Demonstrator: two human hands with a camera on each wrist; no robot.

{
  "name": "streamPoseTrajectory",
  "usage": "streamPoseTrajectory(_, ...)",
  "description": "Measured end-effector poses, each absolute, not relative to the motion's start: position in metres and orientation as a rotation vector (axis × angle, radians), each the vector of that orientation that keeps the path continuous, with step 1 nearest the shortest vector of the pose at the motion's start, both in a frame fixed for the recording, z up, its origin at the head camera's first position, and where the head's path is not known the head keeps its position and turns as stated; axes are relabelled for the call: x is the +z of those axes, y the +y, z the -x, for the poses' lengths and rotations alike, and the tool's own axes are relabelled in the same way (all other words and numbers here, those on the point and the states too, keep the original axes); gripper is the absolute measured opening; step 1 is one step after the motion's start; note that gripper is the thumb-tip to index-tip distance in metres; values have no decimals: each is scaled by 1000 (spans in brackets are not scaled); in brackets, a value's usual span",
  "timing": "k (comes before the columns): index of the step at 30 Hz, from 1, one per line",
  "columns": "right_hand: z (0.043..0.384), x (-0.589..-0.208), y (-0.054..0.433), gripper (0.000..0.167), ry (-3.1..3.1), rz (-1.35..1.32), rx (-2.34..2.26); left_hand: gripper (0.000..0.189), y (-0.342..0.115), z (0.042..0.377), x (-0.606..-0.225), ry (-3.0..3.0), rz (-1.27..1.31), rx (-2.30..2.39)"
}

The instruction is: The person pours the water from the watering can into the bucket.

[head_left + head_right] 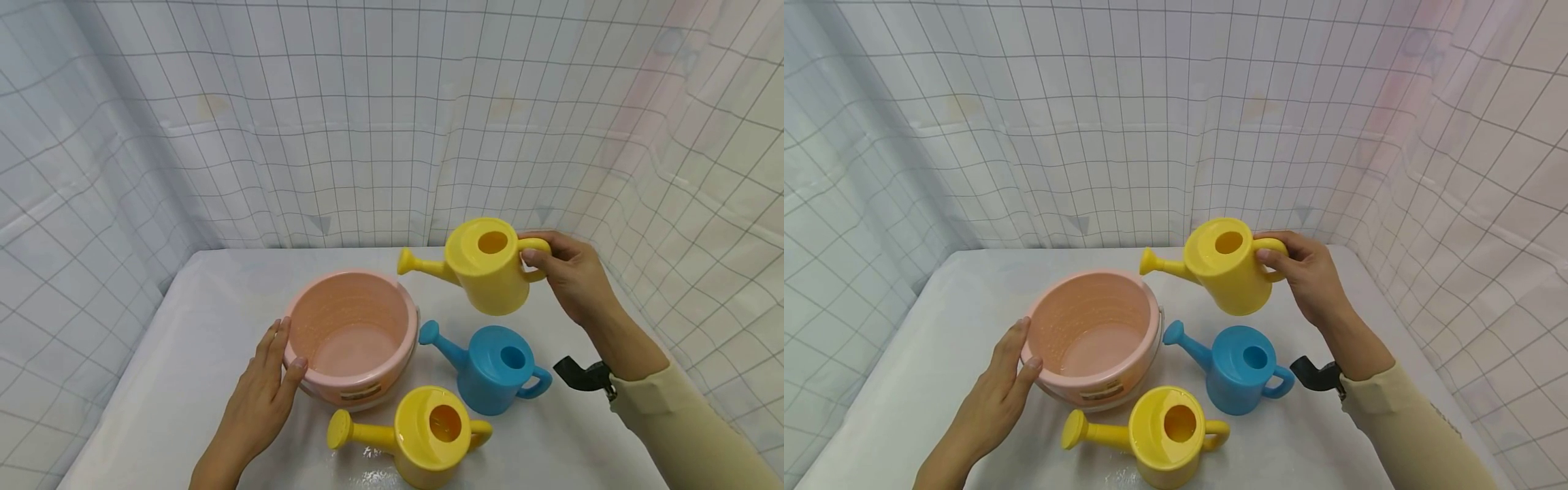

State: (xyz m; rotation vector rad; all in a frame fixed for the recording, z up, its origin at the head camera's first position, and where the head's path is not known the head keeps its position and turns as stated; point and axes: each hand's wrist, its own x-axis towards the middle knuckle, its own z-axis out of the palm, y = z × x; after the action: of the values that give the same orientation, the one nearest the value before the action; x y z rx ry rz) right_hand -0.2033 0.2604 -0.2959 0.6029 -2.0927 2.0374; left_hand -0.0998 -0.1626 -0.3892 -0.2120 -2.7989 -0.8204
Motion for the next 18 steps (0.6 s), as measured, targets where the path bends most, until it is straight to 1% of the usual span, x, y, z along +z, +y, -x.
streamPoseTrajectory(18, 204, -315, 269, 25, -2075, -455, 2063, 63, -163, 101, -389, -2809, 209, -830)
